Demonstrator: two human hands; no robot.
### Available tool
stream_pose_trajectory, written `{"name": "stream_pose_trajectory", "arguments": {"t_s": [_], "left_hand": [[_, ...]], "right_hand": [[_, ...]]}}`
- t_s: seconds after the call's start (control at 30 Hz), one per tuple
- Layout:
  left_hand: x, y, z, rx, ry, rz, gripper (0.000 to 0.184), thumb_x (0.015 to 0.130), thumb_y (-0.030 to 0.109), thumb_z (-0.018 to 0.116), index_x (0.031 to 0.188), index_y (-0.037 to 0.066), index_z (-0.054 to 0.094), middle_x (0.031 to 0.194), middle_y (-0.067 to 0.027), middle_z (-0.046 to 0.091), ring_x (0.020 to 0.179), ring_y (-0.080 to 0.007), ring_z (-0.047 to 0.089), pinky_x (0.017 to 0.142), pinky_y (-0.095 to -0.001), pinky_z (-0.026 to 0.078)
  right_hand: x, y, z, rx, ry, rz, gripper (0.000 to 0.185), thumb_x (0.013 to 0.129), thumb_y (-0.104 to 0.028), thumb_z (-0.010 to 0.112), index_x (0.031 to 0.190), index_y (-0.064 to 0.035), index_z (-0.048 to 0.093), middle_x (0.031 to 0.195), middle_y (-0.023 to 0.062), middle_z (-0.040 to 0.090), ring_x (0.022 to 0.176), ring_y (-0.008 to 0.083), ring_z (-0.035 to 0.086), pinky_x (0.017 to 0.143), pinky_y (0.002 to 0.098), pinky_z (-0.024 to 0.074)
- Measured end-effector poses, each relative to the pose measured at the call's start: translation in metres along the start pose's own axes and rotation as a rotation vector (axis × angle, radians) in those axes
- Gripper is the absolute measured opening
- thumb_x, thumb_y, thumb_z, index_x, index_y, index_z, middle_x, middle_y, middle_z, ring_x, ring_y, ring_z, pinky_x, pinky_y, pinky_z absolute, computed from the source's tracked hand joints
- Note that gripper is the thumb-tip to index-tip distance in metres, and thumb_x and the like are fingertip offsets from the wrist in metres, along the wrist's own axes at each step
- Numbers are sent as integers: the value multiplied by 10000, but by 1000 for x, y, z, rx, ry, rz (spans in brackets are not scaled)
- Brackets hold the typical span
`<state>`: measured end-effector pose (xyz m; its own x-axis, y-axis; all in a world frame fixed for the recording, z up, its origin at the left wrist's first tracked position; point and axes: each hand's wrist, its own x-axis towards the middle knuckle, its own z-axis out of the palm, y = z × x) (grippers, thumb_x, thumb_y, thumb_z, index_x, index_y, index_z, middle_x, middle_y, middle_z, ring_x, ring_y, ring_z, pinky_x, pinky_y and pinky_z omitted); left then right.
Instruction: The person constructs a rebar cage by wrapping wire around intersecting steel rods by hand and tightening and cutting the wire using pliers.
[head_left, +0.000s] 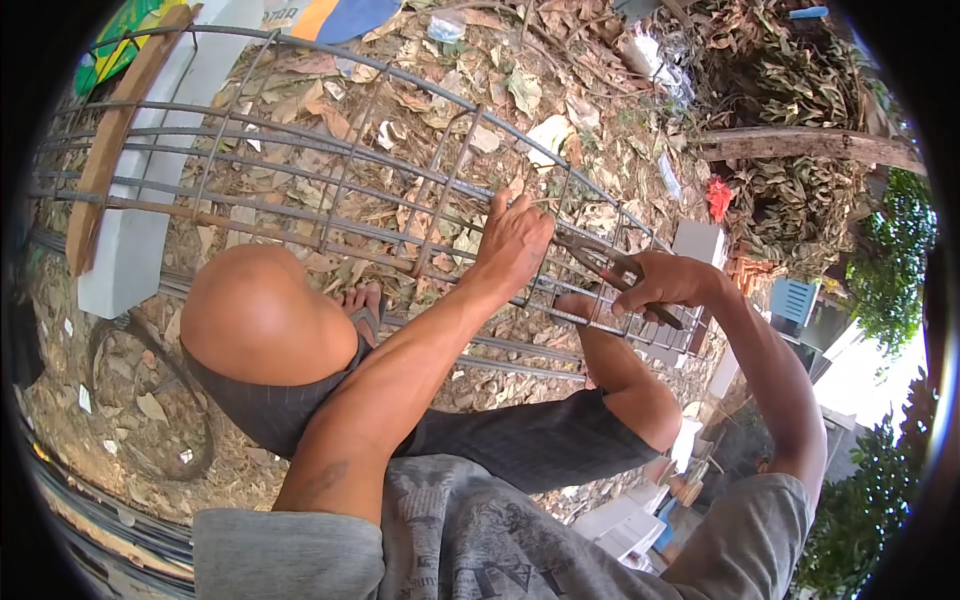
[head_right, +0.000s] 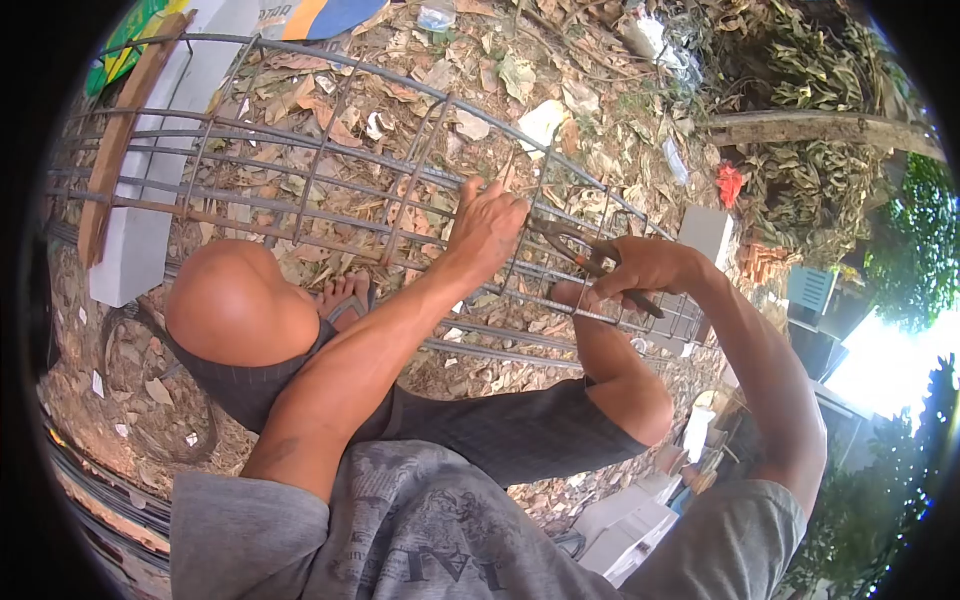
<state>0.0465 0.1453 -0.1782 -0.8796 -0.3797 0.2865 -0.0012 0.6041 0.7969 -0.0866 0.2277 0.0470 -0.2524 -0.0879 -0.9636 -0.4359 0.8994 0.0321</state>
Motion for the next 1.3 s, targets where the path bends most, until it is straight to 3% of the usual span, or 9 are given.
{"name": "stream_pose_trajectory", "arguments": {"t_s": [0.33,0.37,0.5,0.6,0.77,0.9,1.0,1.13,1.3], "left_hand": [[0,0,0,17,3,-8,179,834,-88,565,873,33,692,797,-125,676,935,-273,644,1093,-523,332],[0,-1,2,11,9,-5,172,832,-85,567,868,32,688,795,-127,675,936,-276,644,1094,-524,331],[-2,0,1,9,19,10,156,831,-74,566,862,27,681,795,-127,676,943,-279,645,1097,-526,330],[0,-3,3,39,36,22,149,850,-41,551,869,30,680,791,-122,678,954,-276,645,1098,-525,331],[-2,-3,6,43,39,14,155,864,-16,544,883,39,688,797,-123,679,964,-274,645,1100,-522,331],[-2,-2,2,53,-6,0,165,877,-25,549,911,34,699,823,-115,684,957,-267,640,1094,-527,332],[0,-3,5,51,7,11,164,885,-31,554,940,26,697,830,-109,686,944,-265,633,1089,-533,332],[-1,-3,2,79,7,32,163,872,-35,558,941,27,691,840,-110,687,966,-271,633,1089,-534,328],[0,-1,1,123,-13,20,146,874,30,576,896,50,719,881,-119,705,1034,-262,621,1082,-509,334]], "right_hand": [[-18,10,48,-1076,875,-109,412,922,-339,704,1118,13,618,1078,195,664,996,348,694,772,451,554],[-17,13,52,-1113,890,-146,481,998,-436,618,1091,36,627,937,178,680,826,307,713,691,429,563],[-12,21,18,233,84,136,739,1025,-653,461,1154,60,611,648,89,644,514,215,654,494,357,539],[-13,19,14,359,50,109,652,1032,-593,501,1172,35,608,687,87,666,548,186,672,497,351,539],[-23,12,39,-777,704,-188,585,824,-182,753,1336,-14,525,877,133,687,807,368,703,728,531,550],[-25,8,45,-1205,945,-247,448,882,-200,720,1248,-10,545,1060,155,632,997,340,689,706,513,557],[-13,26,47,-1102,874,-175,424,930,-274,705,1226,8,591,950,132,652,849,295,699,655,415,574],[-15,30,12,269,50,125,417,943,-385,732,1036,21,709,705,84,652,551,185,653,559,343,567],[-18,19,18,-434,492,-71,568,773,-376,830,1177,-9,674,919,160,738,795,290,733,741,421,564]]}}
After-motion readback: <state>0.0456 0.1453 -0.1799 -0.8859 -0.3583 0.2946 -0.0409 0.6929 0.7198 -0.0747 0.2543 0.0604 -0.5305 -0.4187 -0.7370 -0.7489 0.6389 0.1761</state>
